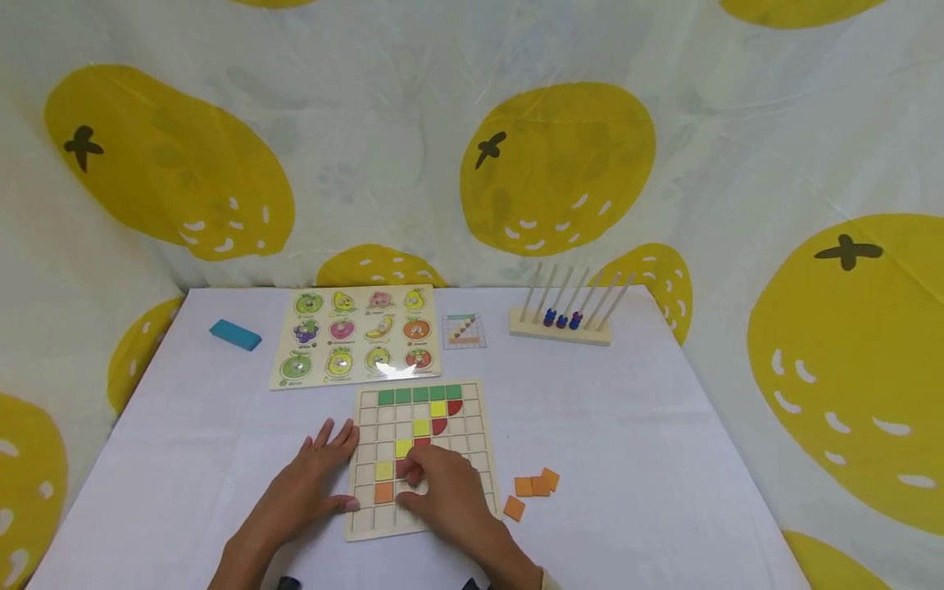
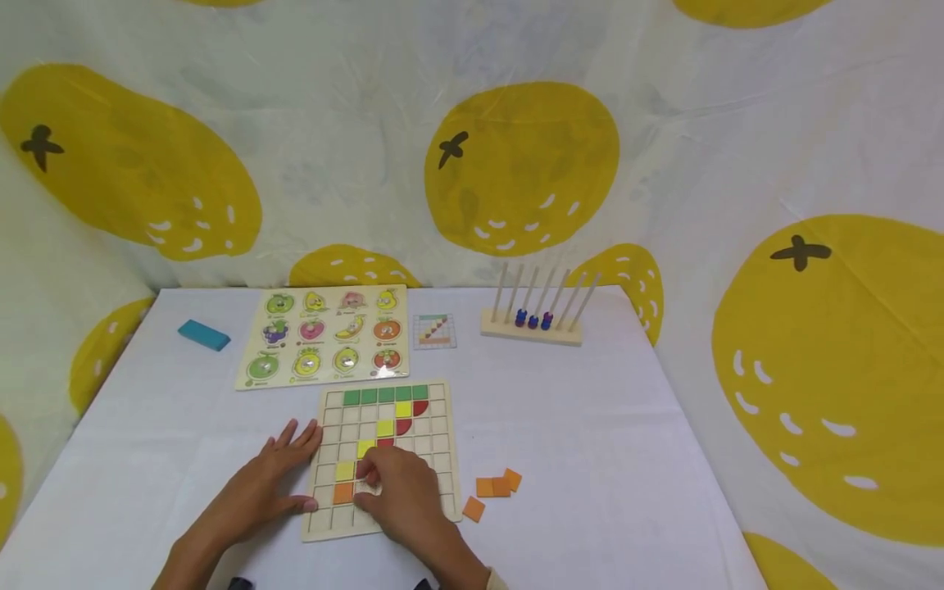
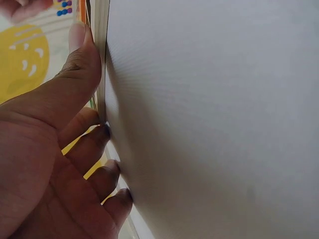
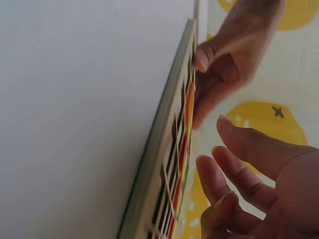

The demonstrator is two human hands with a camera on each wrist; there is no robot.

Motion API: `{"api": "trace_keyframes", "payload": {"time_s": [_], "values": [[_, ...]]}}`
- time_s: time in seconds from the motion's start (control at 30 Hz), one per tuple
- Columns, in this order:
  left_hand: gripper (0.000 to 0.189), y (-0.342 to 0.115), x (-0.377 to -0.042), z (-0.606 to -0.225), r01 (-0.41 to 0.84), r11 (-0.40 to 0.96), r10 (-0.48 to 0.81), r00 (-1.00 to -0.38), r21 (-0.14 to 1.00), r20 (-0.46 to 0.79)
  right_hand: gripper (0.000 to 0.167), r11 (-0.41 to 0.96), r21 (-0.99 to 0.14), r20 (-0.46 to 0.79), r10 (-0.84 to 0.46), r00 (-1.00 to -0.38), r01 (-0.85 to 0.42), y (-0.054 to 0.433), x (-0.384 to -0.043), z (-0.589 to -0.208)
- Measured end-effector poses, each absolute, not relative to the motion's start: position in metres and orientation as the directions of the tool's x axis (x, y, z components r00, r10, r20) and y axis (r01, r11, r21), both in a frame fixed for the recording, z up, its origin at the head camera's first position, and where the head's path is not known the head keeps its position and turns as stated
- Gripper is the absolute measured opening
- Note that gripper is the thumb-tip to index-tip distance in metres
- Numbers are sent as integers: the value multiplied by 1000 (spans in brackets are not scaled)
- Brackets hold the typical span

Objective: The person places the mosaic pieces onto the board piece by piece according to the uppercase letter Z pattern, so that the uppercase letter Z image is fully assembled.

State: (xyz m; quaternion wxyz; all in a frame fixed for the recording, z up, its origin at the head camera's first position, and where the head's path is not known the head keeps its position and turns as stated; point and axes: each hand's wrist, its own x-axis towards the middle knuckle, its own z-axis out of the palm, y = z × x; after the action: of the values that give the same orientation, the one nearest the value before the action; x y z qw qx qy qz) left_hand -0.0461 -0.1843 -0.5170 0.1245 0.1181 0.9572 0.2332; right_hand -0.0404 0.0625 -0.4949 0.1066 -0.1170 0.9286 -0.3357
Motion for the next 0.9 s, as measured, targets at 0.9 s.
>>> {"api": "trace_keyframes", "payload": {"time_s": [0.9], "values": [[114,-183,-46,-513,135,871,265,-939,471,-219,25,848,-526,-135,-163,-977,-69,200,-18,-495]]}}
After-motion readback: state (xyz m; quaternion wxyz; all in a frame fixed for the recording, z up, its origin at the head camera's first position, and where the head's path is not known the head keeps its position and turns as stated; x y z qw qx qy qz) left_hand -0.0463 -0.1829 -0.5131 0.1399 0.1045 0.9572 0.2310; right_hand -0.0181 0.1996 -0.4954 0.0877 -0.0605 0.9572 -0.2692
